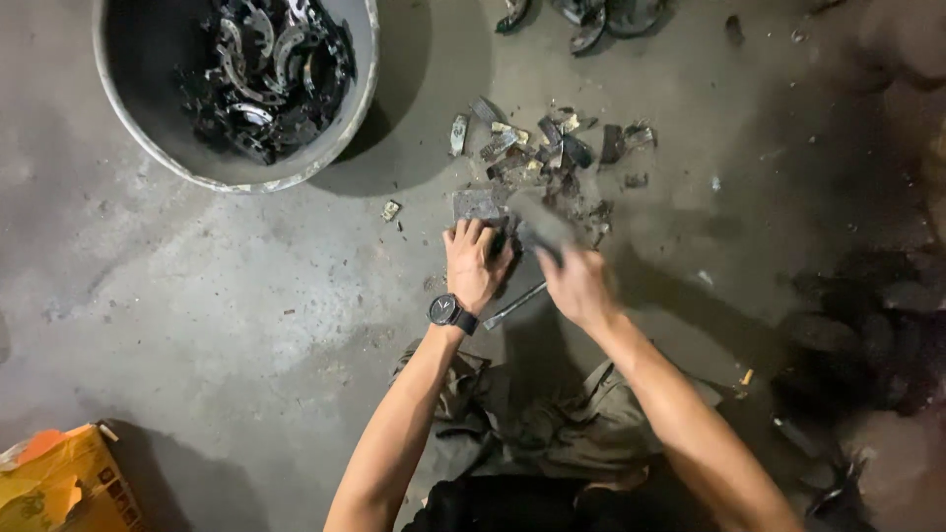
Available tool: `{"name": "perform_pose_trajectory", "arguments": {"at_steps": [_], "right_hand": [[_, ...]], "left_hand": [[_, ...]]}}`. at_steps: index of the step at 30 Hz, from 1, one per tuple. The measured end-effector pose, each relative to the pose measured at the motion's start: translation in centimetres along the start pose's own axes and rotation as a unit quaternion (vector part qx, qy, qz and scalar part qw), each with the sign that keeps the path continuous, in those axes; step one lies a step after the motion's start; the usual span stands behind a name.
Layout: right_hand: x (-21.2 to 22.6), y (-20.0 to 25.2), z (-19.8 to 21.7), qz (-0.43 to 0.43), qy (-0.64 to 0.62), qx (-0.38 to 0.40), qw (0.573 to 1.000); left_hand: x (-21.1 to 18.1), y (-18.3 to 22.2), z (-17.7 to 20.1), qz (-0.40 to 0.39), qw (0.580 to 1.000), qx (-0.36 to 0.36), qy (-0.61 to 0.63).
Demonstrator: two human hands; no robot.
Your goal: The person sits on the floor of a workshop and breaks metal parts with a hammer on a steel block, placing the broken pieces into a basin and picking up new pieces from the floor to continue breaking them.
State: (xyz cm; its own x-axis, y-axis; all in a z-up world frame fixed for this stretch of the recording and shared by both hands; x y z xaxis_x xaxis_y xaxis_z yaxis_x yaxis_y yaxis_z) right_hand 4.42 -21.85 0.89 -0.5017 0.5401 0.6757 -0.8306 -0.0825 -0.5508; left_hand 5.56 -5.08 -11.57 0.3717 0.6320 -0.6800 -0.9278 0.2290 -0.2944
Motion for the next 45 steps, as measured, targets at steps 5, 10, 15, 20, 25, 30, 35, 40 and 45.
{"name": "perform_pose_trajectory", "arguments": {"at_steps": [5,10,15,20,25,30,35,40,45], "right_hand": [[-1.2,0.4,1.4,-0.369,0.074,0.211,0.902],[-4.3,5.7,1.0,-0.158,0.001,-0.038,0.987],[-6.7,4.8,-1.2,-0.238,0.097,0.22,0.941],[-1.1,-0.7,2.0,-0.332,0.03,0.156,0.93],[-3.0,1.5,0.5,-0.204,0.094,0.042,0.974],[-5.1,0.3,-1.6,-0.204,0.16,0.265,0.929],[-0.3,-2.2,0.9,-0.256,0.023,0.153,0.954],[-4.4,1.8,-1.0,-0.151,-0.18,-0.04,0.971],[-2.7,-1.4,0.0,-0.423,0.101,0.304,0.848]], "left_hand": [[0.0,0.4,0.6,0.03,0.999,0.015,-0.012],[-0.2,0.0,1.2,0.017,0.999,0.016,-0.021],[-0.7,-0.6,2.0,0.019,1.0,-0.004,-0.001],[0.2,-0.1,2.3,0.028,0.998,0.048,-0.024],[0.0,-0.3,2.7,0.022,0.999,0.033,-0.016],[0.2,-1.0,2.4,0.02,0.999,0.027,0.023],[0.5,-0.8,2.3,0.019,0.999,0.039,0.016],[0.3,-0.8,2.6,0.018,0.998,0.057,0.012],[0.4,-0.5,2.3,0.009,0.999,0.031,0.029]]}}
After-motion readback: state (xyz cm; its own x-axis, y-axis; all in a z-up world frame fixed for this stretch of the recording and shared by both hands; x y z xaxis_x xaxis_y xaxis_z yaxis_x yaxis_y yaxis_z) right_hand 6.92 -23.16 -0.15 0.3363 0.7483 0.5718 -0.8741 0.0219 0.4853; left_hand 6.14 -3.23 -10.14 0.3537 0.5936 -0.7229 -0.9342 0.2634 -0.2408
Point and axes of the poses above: each hand's wrist, its own y-axis away from the middle knuckle, its own z-axis out of the back of the hand, x = y × z, the point moved 1 cm from there along -y, towards the middle knuckle
